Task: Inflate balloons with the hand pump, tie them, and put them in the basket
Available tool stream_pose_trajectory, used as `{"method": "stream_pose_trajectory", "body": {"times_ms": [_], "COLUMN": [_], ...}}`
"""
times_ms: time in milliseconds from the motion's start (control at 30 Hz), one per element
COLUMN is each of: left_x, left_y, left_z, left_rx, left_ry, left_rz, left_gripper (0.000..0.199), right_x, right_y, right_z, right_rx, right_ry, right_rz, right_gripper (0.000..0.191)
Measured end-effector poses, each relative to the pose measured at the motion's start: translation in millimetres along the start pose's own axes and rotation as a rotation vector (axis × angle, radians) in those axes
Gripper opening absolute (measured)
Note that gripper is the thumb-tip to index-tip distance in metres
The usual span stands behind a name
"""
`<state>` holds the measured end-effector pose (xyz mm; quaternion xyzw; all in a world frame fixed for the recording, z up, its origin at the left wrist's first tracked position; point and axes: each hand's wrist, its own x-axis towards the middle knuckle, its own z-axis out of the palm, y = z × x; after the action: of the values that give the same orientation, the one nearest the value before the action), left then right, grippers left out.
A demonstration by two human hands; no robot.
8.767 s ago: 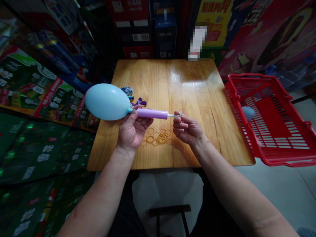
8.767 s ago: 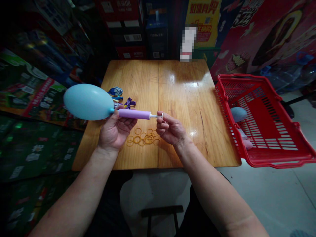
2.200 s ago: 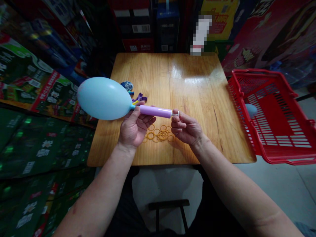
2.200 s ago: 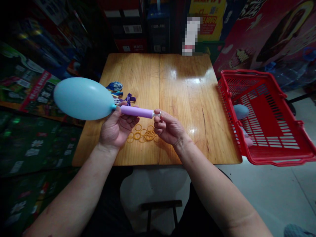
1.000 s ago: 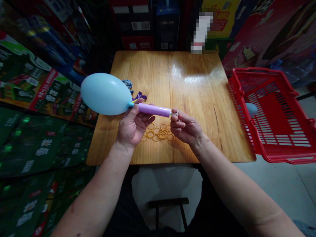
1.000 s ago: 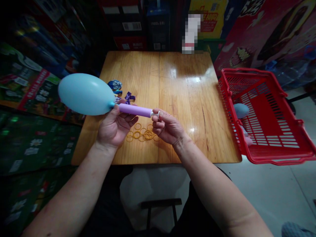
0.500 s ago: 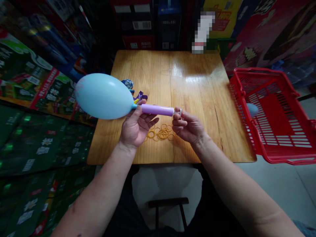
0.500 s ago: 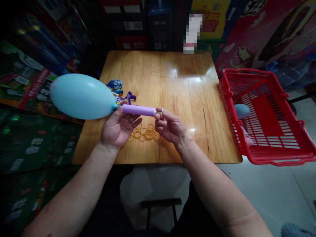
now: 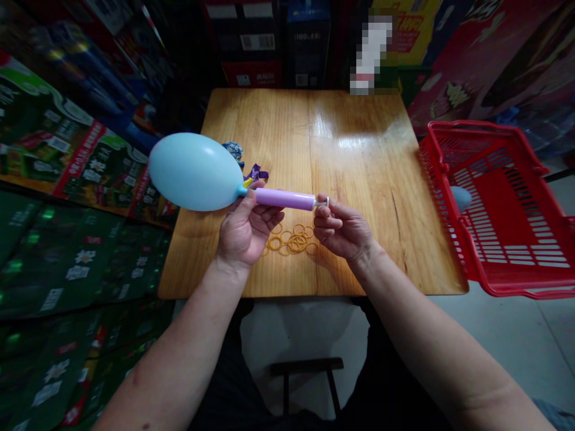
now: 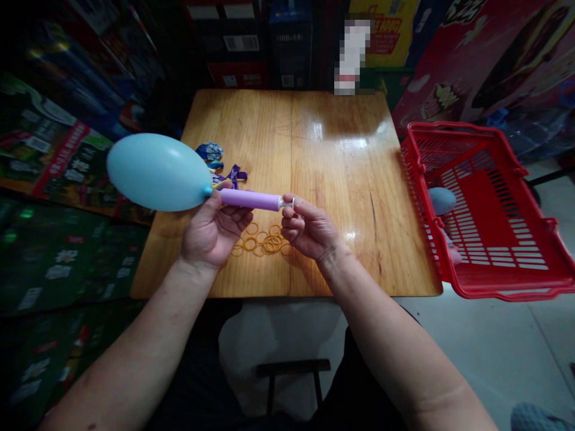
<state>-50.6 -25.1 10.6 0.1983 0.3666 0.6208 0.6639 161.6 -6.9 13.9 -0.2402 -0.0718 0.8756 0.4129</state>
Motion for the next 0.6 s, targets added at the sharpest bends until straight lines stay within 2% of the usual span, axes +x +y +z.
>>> {"method": "stream_pose_trajectory", "body": {"times_ms": [200,467,600], "left_x": [3,-3,-2], "left_y": [5,-1,-2], "left_z": [-4.9,-0.2,-0.2], "left_rx": [0.030,0.047,0.015], "left_ry": [0.042,-0.011,0.008], "left_rz": [0.041,-0.028,-0.015], "left_gripper": [0.027,0.039,0.034], "right_x": [-2,0,0], "right_y": [-10,1,1], "right_z": [-2,-1,-2], "right_rx": [-0.071,-0.034,-0.062], "right_ry": [0.005,0.000,-0.003], "right_rz": [-0.059,-0.019,-0.023], "right_gripper": [0.016,0.012,0.011]}}
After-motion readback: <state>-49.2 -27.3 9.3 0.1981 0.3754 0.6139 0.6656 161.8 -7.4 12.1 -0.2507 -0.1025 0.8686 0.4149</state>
